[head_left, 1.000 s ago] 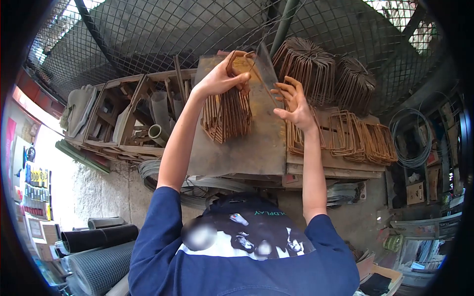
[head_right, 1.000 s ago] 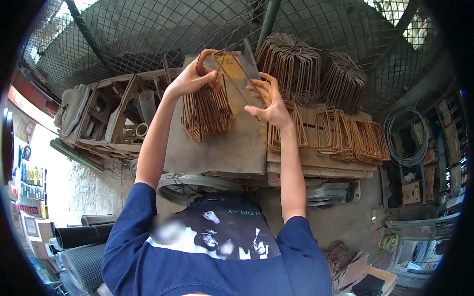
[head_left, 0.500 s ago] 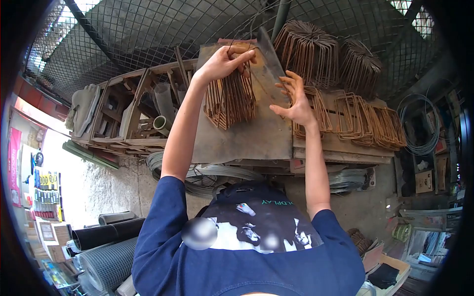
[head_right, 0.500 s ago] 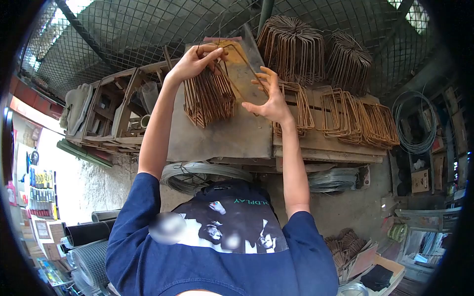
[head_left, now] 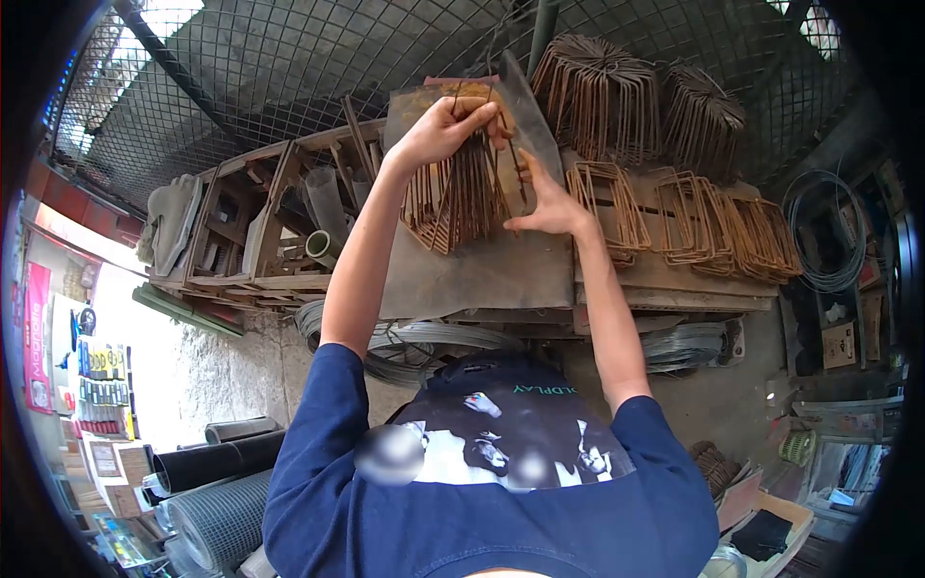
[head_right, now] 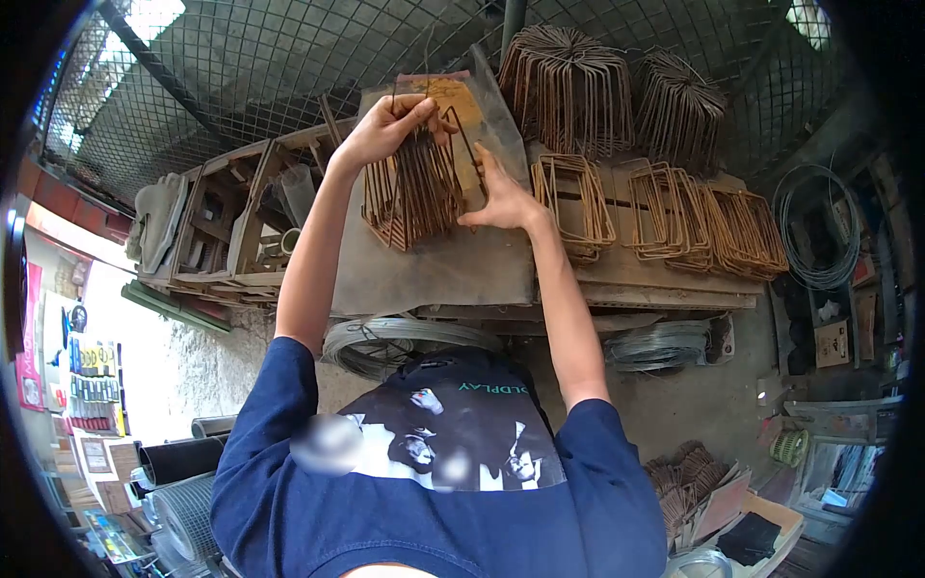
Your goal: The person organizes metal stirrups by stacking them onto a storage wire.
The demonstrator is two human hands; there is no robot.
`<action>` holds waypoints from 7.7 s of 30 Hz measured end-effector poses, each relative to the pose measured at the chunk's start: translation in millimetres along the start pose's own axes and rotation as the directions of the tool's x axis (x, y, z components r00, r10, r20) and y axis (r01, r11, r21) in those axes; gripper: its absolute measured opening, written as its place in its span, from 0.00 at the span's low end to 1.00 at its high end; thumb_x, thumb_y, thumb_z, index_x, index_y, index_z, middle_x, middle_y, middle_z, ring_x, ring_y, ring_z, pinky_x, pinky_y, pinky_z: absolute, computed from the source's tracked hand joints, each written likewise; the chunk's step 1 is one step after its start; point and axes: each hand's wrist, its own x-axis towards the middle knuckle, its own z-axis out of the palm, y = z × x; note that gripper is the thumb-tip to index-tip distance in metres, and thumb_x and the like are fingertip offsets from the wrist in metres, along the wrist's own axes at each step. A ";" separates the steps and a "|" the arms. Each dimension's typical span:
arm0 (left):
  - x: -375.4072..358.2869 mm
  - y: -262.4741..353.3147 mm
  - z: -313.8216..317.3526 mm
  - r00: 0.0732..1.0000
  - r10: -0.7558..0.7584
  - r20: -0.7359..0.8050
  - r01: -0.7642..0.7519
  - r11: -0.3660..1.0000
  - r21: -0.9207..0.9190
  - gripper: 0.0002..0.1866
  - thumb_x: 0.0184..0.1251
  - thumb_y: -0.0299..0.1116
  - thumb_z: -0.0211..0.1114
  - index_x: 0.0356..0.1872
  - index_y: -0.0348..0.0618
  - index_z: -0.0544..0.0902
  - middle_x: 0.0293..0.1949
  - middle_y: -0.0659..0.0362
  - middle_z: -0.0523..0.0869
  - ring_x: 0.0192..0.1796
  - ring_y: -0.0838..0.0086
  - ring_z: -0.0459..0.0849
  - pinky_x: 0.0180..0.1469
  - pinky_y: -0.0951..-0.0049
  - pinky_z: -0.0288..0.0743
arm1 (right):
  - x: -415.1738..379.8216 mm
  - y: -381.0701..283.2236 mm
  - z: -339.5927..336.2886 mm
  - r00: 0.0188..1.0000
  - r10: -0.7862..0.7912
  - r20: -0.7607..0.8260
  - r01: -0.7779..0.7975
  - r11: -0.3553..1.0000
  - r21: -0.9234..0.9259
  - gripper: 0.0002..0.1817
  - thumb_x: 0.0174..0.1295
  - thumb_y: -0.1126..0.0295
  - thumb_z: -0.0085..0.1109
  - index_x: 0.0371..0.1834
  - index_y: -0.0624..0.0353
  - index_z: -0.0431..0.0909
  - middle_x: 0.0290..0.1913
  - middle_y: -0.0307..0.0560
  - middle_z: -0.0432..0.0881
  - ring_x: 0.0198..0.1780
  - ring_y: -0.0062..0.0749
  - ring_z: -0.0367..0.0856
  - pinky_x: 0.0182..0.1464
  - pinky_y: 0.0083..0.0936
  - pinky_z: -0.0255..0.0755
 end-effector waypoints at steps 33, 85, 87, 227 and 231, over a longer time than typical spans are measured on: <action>-3.9 -13.7 1.2 0.951 -0.030 -0.307 -0.112 0.893 -0.435 0.19 0.77 0.44 0.49 0.31 0.40 0.75 0.28 0.61 0.82 0.34 0.75 0.85 0.44 0.72 0.81 | 16.9 -43.1 16.2 0.975 0.173 -0.141 -0.099 0.901 0.423 0.60 0.32 0.51 0.83 0.66 0.70 0.56 0.60 0.57 0.70 0.64 0.39 0.67 0.68 0.31 0.59; -12.1 11.4 5.9 0.990 -0.039 -0.134 -0.002 0.957 -0.290 0.19 0.75 0.42 0.53 0.39 0.35 0.83 0.32 0.56 0.87 0.38 0.74 0.87 0.47 0.74 0.81 | -73.8 13.8 -53.6 0.638 0.536 -0.553 -0.746 0.609 -0.270 0.53 0.44 0.44 0.72 0.63 0.71 0.57 0.57 0.79 0.69 0.59 0.63 0.72 0.59 0.49 0.70; -12.4 14.1 7.0 0.990 -0.046 -0.136 0.005 0.957 -0.289 0.19 0.75 0.42 0.53 0.39 0.35 0.83 0.32 0.56 0.87 0.38 0.74 0.87 0.47 0.74 0.81 | -72.5 11.9 -54.5 0.658 0.513 -0.552 -0.726 0.626 -0.284 0.52 0.44 0.46 0.73 0.63 0.72 0.57 0.54 0.78 0.72 0.57 0.62 0.75 0.57 0.48 0.73; -6.1 26.2 17.4 0.990 -0.135 0.028 0.135 0.911 -0.390 0.26 0.78 0.54 0.33 0.41 0.40 0.69 0.22 0.57 0.79 0.28 0.69 0.84 0.37 0.71 0.81 | 21.6 -91.1 -204.8 0.778 -0.152 -0.610 0.367 0.898 0.244 0.56 0.46 0.47 0.72 0.68 0.73 0.50 0.52 0.63 0.78 0.52 0.33 0.78 0.51 0.23 0.73; -5.8 25.7 14.9 0.991 -0.111 0.073 0.131 0.913 -0.386 0.24 0.78 0.53 0.33 0.38 0.42 0.68 0.22 0.58 0.77 0.29 0.70 0.84 0.37 0.72 0.80 | 38.5 -94.8 -207.8 0.860 -0.116 -0.496 0.304 0.898 0.318 0.58 0.44 0.48 0.73 0.69 0.72 0.48 0.54 0.63 0.76 0.54 0.38 0.79 0.54 0.25 0.75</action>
